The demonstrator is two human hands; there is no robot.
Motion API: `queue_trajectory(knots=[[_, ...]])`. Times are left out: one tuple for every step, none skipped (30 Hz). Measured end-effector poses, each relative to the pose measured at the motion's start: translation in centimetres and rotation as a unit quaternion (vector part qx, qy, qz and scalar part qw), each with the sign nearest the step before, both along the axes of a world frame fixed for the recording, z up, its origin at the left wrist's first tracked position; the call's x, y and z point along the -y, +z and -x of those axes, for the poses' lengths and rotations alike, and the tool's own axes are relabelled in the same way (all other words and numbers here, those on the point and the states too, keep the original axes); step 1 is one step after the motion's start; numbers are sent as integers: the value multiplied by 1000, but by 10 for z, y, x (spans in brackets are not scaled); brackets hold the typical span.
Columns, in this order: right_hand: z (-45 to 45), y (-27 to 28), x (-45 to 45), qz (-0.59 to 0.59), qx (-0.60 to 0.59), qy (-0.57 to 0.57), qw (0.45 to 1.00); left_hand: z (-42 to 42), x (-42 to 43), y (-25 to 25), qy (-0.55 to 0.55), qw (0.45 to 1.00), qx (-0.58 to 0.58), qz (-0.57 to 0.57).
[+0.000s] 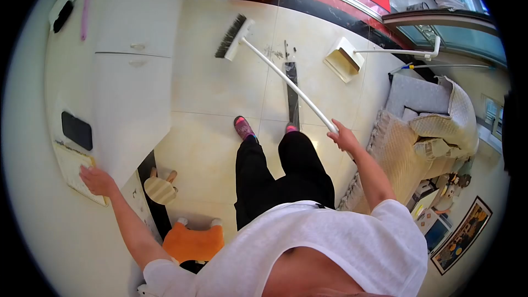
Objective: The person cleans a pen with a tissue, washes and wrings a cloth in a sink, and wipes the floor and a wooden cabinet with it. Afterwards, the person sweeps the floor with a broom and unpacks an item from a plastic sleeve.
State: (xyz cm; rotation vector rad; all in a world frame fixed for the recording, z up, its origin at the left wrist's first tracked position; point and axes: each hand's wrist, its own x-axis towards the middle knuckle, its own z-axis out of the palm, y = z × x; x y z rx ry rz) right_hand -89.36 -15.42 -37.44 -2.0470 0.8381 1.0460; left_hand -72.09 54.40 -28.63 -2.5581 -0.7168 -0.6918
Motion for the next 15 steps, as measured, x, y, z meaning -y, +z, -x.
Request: queue_trajectory(knots=[[-4,-6,9,-3,-5,-5,1000,0,-6,-1,12,1000,-12,-11],[-10,-14,19,15,18,14,1000,-1,-4,0,70,997,-5,-22],[-17,-23,29,33,44,34,998,-3,7,2,67,997,-7,-26],[-17,-46,45,56,95,71,991,-3,20,2,93,995,23,-35],[-27,-54,56,52,95,72,992,-1,35,1,120,990,52,-43],[-38,-60,65,69,107,87,988,3,53,-6,123,990,51,-48],[-49,-66,75,85,118,104,984,8,74,-19,63,996,44,-41],[-61,-72,85,83,111,113,984,14,99,-31,1,999,37,-34],[-62,-89,98,75,110,115,984,22,130,-41,-60,998,12,0],[-69,-110,114,97,109,130,981,31,169,-57,-116,992,-5,37],[-78,-136,135,122,109,143,976,41,204,-82,-104,989,-55,91],[-79,-163,155,146,109,145,973,50,236,-113,-97,979,-107,144],[-82,-179,174,143,107,134,975,61,263,-145,-150,944,-174,237],[-84,-192,191,151,78,108,979,68,336,-143,-139,921,-281,231],[-83,-208,204,159,50,88,982,92,355,-200,-98,890,-310,319]])
